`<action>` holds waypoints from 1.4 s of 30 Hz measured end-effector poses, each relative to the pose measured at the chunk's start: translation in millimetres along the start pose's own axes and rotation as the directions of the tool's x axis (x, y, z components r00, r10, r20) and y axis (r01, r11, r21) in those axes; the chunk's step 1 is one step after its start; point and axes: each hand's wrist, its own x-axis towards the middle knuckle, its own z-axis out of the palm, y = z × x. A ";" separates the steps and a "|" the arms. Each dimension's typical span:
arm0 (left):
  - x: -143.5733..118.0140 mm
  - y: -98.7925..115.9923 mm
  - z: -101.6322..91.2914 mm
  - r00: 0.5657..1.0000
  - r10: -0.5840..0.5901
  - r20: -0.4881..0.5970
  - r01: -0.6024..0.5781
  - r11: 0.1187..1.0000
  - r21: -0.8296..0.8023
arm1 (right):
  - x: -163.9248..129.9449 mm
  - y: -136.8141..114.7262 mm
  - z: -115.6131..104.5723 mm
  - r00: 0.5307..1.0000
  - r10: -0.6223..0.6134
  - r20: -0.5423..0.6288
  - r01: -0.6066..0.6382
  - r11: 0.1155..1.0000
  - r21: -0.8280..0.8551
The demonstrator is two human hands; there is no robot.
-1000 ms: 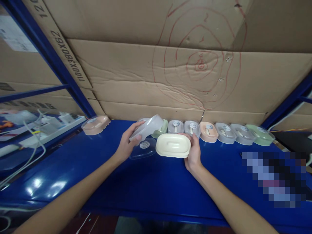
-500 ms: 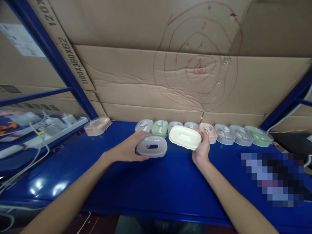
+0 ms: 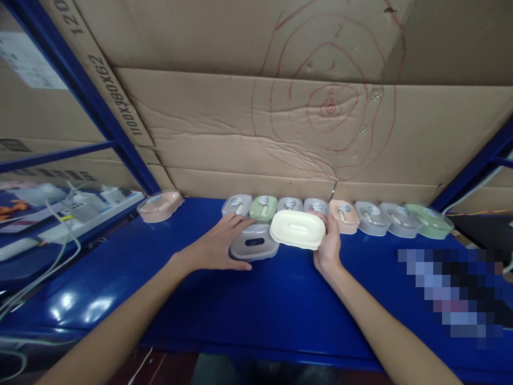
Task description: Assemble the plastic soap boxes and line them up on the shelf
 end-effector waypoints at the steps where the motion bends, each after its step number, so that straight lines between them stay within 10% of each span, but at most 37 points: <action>1: 0.1 0.7 0.1 1.000 0.001 -0.001 -0.001 1.000 -0.002 | -0.1 1.1 -0.4 1.000 -0.002 0.010 0.002 1.000 0.001; 19: 0.0 -2.8 -17.9 0.943 0.014 -0.333 -0.028 0.999 -0.037 | -1.6 3.4 -5.8 0.981 -0.108 0.159 0.123 0.988 -0.092; 42: 1.4 3.3 0.1 0.993 0.079 -0.087 -0.087 0.992 -0.096 | 0.0 2.7 -3.8 0.987 -0.122 0.106 0.132 0.987 -0.092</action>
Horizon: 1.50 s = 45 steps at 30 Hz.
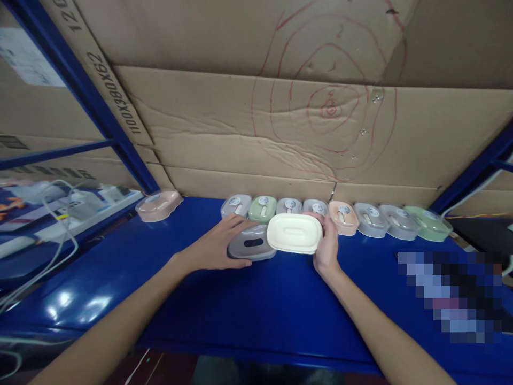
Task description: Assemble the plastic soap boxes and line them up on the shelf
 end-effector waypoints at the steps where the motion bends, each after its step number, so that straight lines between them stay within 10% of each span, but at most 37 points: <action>1: -0.2 -0.3 0.1 1.000 -0.001 -0.003 0.001 1.000 -0.002 | 0.1 0.1 0.0 1.000 0.003 -0.002 -0.003 1.000 0.004; 30: -1.1 -2.3 0.0 1.000 -0.013 0.014 0.012 0.998 0.062 | -2.8 4.0 -0.7 0.999 0.018 0.044 -0.017 1.000 -0.023; 40: -4.6 -6.4 -31.6 0.882 -0.038 -0.470 0.099 0.989 0.106 | -0.4 -4.5 1.8 0.985 0.160 -0.059 -0.156 0.985 0.067; 45: -0.8 8.8 -4.6 0.911 0.092 -0.402 -0.104 0.995 -0.008 | -25.7 -2.5 16.3 0.948 0.262 0.179 -0.269 0.963 0.014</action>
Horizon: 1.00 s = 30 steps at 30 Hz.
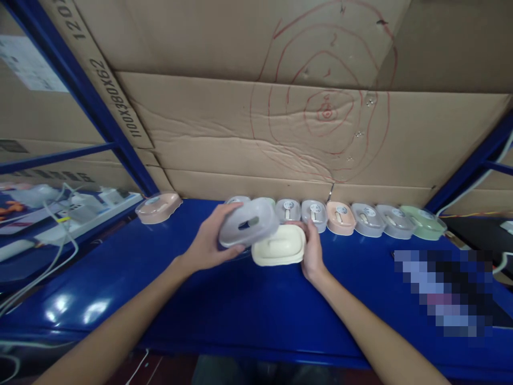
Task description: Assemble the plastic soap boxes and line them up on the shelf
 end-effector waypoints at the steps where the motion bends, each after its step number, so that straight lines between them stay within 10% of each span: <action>1: -1.7 4.7 7.2 0.998 0.015 0.057 -0.013 0.999 -0.029 | -5.2 2.7 4.3 0.998 0.037 0.049 -0.037 0.999 0.011; 8: -7.7 24.1 28.0 0.944 -0.040 0.329 0.096 0.983 -0.156 | -19.7 13.6 13.5 0.997 0.006 0.078 -0.009 0.999 0.037; 30: -8.9 14.2 30.9 0.914 -0.102 0.394 0.144 0.986 -0.080 | -18.5 -2.0 11.7 0.974 0.191 0.123 -0.193 0.981 0.005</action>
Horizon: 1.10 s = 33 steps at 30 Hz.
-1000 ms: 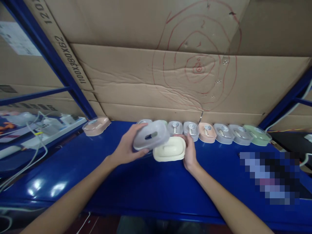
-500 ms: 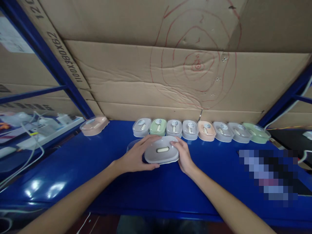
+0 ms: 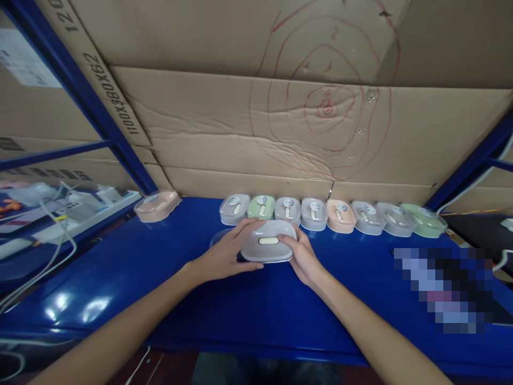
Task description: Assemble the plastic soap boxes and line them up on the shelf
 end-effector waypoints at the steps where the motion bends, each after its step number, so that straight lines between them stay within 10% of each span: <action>1: -0.5 -0.7 -1.5 1.000 0.006 -0.002 -0.006 1.000 -0.001 | 0.2 0.0 -0.4 1.000 0.008 0.017 -0.008 1.000 -0.010; 9: -4.4 -20.3 -37.6 0.968 -0.013 -0.249 0.052 0.987 0.151 | 12.3 -2.9 -11.9 0.971 -0.132 -0.200 0.141 0.989 0.032; 19: -16.0 -35.6 -34.4 0.967 -0.231 0.110 0.168 0.897 0.408 | 14.3 -4.9 -13.1 0.947 -0.152 -0.283 0.162 0.987 0.013; 26: -13.8 -23.5 -48.5 0.973 -0.222 -0.055 0.228 0.918 0.324 | 16.0 1.6 -15.8 0.959 -0.098 -0.267 0.090 0.995 -0.042; 33: -3.7 11.1 -39.7 0.949 0.069 -0.309 0.000 0.976 0.217 | 14.8 11.6 -10.3 0.989 0.035 -0.143 -0.038 0.999 -0.016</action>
